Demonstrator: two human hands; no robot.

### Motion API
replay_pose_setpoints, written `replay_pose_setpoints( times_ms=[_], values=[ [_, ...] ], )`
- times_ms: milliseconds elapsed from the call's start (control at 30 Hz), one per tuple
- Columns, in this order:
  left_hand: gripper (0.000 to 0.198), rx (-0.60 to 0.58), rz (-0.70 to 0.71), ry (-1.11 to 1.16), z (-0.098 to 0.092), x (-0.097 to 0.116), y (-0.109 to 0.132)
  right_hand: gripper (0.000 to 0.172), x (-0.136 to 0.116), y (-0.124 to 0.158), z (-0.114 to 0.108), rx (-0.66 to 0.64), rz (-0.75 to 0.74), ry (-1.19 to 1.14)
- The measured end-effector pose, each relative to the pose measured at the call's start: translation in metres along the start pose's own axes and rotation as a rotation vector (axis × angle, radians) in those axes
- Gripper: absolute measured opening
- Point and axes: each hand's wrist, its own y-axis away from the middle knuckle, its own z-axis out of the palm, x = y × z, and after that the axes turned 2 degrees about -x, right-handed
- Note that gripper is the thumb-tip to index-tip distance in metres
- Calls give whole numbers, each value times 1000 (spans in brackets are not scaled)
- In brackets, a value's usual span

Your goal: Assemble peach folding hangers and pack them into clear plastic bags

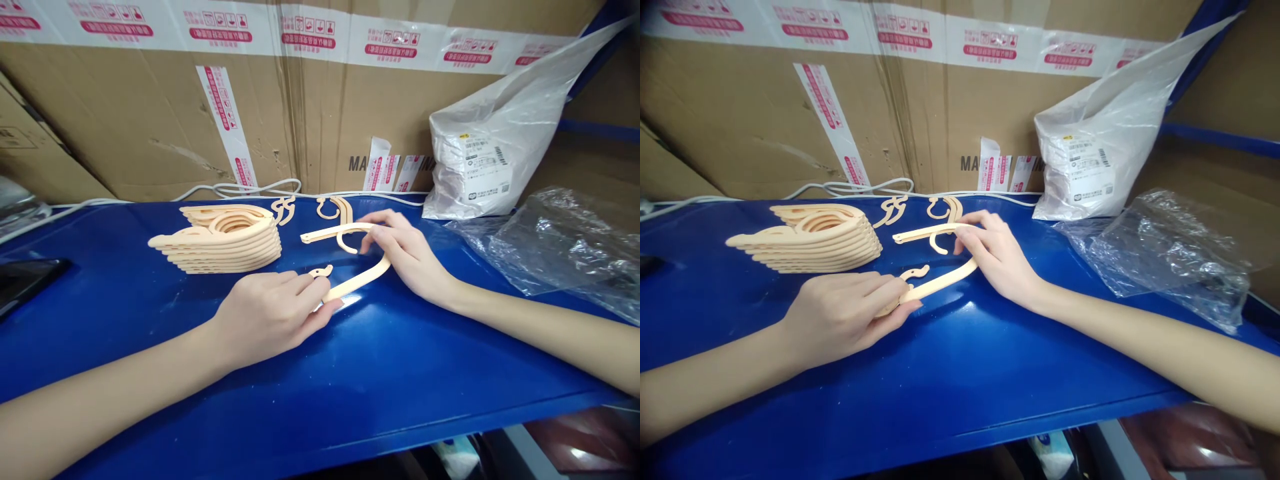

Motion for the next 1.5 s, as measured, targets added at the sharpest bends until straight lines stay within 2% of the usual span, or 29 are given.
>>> replay_pose_setpoints(
  times_ms=[100, 200, 333, 500, 600, 667, 767, 867, 967, 1067, 1200, 1400, 1500],
  values=[
    [34, -34, 88, 12, 0, 0, 0, 43, 3, -3, 4, -156, 41, -70],
    [36, -32, 188, 107, 4, 0, 3, 36, 2, -3, 5, -220, 6, -37],
    [34, -37, 265, 299, 10, 0, 7, 31, 0, -2, 4, -213, -16, 15],
    [19, -142, 271, 545, 7, -2, 4, 27, -1, -1, 4, -189, 65, -8],
    [8, -249, 251, 654, 3, -4, 0, 25, 0, -2, 4, -198, 81, -10],
    [13, -313, 252, 687, 1, -5, -3, 24, 0, -2, 4, -199, 95, -9],
    [18, -347, 252, 643, 0, -7, -5, 23, 0, -1, 4, -206, 125, -21],
    [22, -336, 248, 581, 1, -8, -4, 20, -1, -1, 3, -219, 136, -17],
    [29, -233, 210, 488, 5, -8, -2, 19, -2, -1, 3, -228, 113, 1],
    [28, -142, 60, 371, 11, -7, 0, 17, -2, -1, 3, -220, 76, 18],
    [23, -164, -104, 364, 15, -8, 0, 17, 0, 0, 4, -218, 62, 23],
    [16, -132, -122, 379, 12, -9, 0, 21, 0, 0, 6, -208, 97, -7],
    [31, -129, -94, 450, 10, -7, 1, 23, -1, 0, 6, -193, 79, 11]
  ],
)
